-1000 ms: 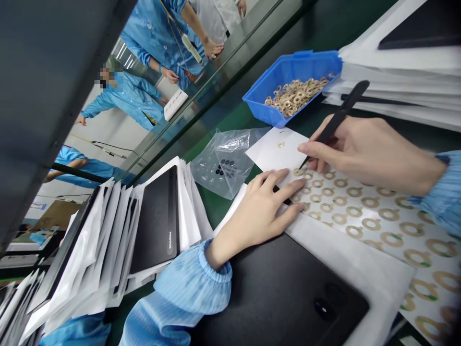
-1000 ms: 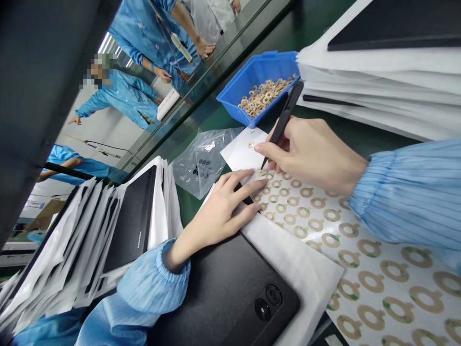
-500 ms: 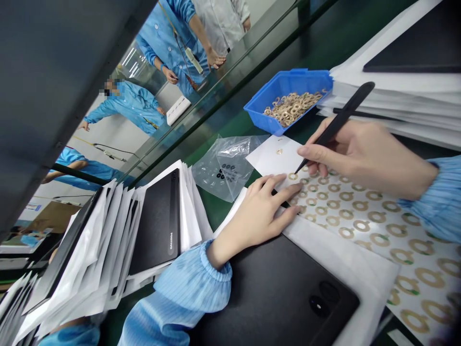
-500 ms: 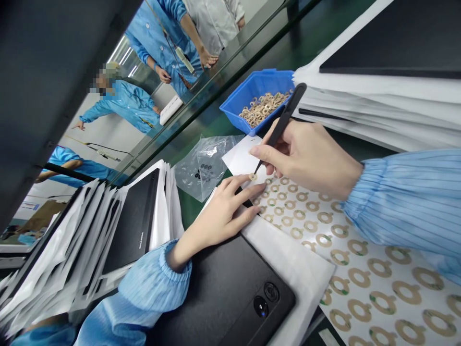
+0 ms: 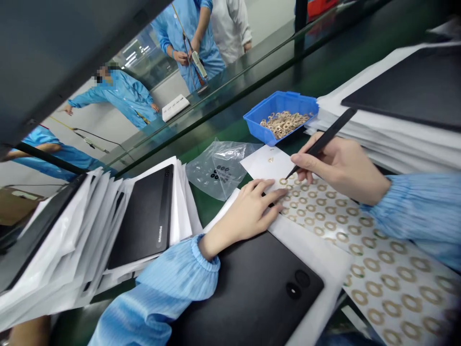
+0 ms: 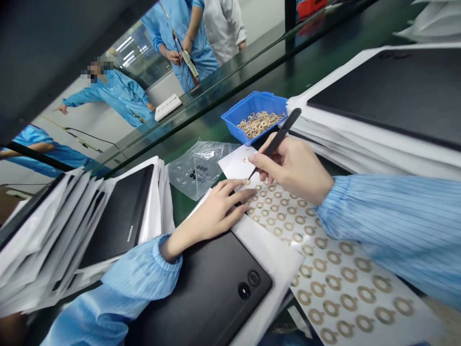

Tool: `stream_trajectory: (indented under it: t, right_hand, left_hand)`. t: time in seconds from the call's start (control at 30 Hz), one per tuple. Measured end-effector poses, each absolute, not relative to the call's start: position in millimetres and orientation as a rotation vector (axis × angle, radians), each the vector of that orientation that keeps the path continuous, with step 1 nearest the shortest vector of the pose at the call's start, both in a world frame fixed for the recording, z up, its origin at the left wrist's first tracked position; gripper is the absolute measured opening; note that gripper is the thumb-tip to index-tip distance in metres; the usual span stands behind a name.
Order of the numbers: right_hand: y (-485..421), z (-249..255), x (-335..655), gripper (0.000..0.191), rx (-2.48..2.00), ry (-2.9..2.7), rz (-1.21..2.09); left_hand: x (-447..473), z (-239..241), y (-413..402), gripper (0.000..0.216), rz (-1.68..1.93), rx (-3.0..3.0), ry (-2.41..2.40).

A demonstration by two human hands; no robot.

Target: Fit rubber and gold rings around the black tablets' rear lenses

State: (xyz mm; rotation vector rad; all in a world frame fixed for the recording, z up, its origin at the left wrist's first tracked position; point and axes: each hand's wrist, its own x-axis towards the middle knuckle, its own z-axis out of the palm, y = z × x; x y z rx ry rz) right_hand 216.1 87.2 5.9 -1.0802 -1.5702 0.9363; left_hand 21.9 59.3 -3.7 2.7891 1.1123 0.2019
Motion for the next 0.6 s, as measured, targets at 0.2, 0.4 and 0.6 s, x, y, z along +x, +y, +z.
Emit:
stream_trajectory:
  t: [0.2, 0.4, 0.6]
  right_hand:
    - [41.9, 15.8, 209.1, 0.026, -1.026, -1.679, 1.452]
    - [1.2, -1.0, 208.5, 0.034, -1.090, -1.470, 1.828]
    - [-12.1, -12.8, 208.6, 0.036, -1.098, -1.290, 1.834]
  left_hand:
    - [17.8, -1.6, 52.0, 0.031, 0.442, 2.745, 1.068]
    - [-6.1, 5.7, -15.4, 0.025, 0.566, 2.532, 0.992]
    - [-13.6, 1.8, -44.6, 0.027, 0.354, 2.794, 0.684]
